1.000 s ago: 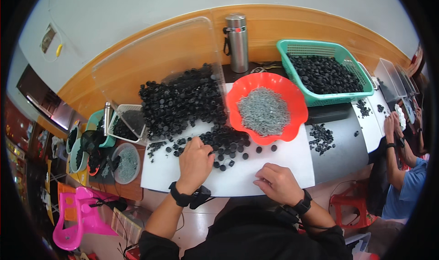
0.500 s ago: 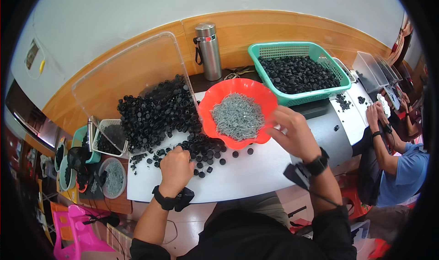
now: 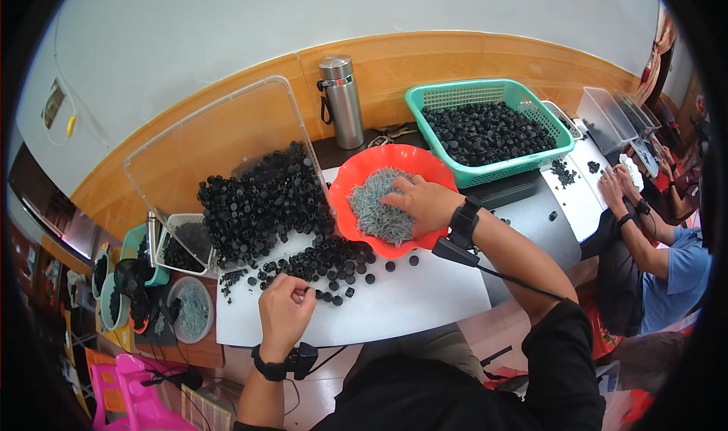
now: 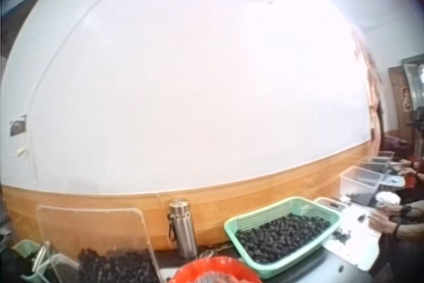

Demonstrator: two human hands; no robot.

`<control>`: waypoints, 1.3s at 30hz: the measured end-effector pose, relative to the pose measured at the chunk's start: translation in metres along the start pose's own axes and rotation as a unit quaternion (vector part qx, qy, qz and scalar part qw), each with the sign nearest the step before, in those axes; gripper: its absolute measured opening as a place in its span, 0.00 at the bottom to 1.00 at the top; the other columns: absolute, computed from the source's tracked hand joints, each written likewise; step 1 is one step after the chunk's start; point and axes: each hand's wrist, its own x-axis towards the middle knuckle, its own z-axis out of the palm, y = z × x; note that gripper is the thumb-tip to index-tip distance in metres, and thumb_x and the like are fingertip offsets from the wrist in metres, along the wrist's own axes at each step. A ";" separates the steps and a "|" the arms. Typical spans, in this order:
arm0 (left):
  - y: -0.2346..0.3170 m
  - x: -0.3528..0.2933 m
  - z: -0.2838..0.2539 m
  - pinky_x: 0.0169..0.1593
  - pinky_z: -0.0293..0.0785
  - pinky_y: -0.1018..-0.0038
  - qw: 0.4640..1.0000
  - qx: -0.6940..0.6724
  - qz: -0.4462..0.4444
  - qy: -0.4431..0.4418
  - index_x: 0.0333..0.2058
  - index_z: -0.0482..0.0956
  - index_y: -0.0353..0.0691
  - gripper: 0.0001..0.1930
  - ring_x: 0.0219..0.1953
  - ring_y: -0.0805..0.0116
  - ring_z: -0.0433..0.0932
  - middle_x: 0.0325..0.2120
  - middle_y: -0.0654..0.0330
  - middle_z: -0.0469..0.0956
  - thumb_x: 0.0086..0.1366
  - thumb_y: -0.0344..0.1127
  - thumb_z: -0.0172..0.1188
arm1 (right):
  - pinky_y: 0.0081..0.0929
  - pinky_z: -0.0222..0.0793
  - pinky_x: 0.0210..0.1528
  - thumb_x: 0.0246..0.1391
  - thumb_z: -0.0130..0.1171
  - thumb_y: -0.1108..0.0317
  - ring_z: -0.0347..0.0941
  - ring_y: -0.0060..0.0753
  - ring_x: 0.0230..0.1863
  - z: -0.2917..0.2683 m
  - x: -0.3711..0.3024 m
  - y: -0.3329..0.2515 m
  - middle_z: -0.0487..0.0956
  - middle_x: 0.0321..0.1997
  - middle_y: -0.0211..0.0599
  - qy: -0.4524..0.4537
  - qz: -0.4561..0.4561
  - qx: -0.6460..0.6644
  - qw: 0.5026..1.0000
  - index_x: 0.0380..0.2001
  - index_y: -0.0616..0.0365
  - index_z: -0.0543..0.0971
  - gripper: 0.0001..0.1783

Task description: Inserting small metal pins into round black plastic components for assembly.

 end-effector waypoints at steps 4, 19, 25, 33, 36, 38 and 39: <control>0.003 -0.013 0.006 0.25 0.69 0.77 0.998 -0.062 -0.019 -0.026 0.22 0.76 0.33 0.04 0.18 0.70 0.73 0.19 0.58 0.73 0.47 0.25 0.62 | 0.42 0.69 0.49 0.31 0.69 0.68 0.66 0.51 0.49 0.007 -0.001 0.013 0.65 0.51 0.44 0.020 -0.031 0.049 0.998 0.47 0.50 0.73 0.32; 0.002 -0.039 0.038 0.21 0.59 0.86 0.989 -0.144 -0.015 -0.015 0.22 0.77 0.33 0.02 0.18 0.84 0.63 0.19 0.65 0.71 0.48 0.22 0.61 | 0.38 0.70 0.47 0.35 0.69 0.66 0.68 0.45 0.48 0.019 -0.006 0.006 0.68 0.51 0.47 0.099 -0.034 0.029 0.994 0.49 0.58 0.71 0.33; -0.002 -0.045 0.040 0.23 0.66 0.79 0.991 -0.132 0.000 0.004 0.24 0.76 0.35 0.05 0.18 0.74 0.68 0.20 0.61 0.72 0.47 0.25 0.63 | 0.39 0.68 0.49 0.34 0.67 0.65 0.69 0.57 0.46 0.013 0.000 -0.001 0.67 0.47 0.51 0.023 -0.012 0.027 0.999 0.46 0.53 0.72 0.30; 0.001 -0.045 0.041 0.23 0.66 0.78 0.993 -0.114 0.029 0.020 0.24 0.76 0.36 0.05 0.18 0.71 0.69 0.20 0.61 0.72 0.46 0.25 0.63 | 0.38 0.67 0.49 0.42 0.59 0.77 0.70 0.50 0.46 -0.004 -0.007 0.009 0.73 0.43 0.46 0.184 -0.033 0.235 0.954 0.40 0.62 0.75 0.17; 0.001 -0.045 0.040 0.23 0.66 0.78 0.993 -0.110 0.032 0.024 0.24 0.76 0.36 0.05 0.18 0.71 0.69 0.20 0.61 0.72 0.46 0.25 0.63 | 0.37 0.65 0.53 0.43 0.59 0.77 0.68 0.51 0.49 -0.010 -0.008 0.017 0.71 0.49 0.49 0.164 -0.043 0.254 0.952 0.48 0.60 0.72 0.24; 0.001 -0.045 0.041 0.23 0.66 0.78 0.993 -0.110 0.032 0.025 0.24 0.76 0.36 0.05 0.18 0.71 0.69 0.20 0.60 0.72 0.46 0.25 0.63 | 0.36 0.65 0.54 0.43 0.61 0.75 0.68 0.50 0.50 -0.010 -0.008 0.019 0.70 0.51 0.50 0.160 -0.070 0.237 0.956 0.51 0.59 0.70 0.27; 0.001 -0.045 0.041 0.23 0.66 0.77 0.993 -0.110 0.034 0.026 0.24 0.76 0.36 0.05 0.18 0.70 0.69 0.20 0.60 0.72 0.46 0.25 0.63 | 0.36 0.65 0.54 0.42 0.63 0.73 0.67 0.50 0.50 -0.011 -0.009 0.016 0.67 0.54 0.49 0.108 -0.038 0.236 0.965 0.53 0.57 0.68 0.31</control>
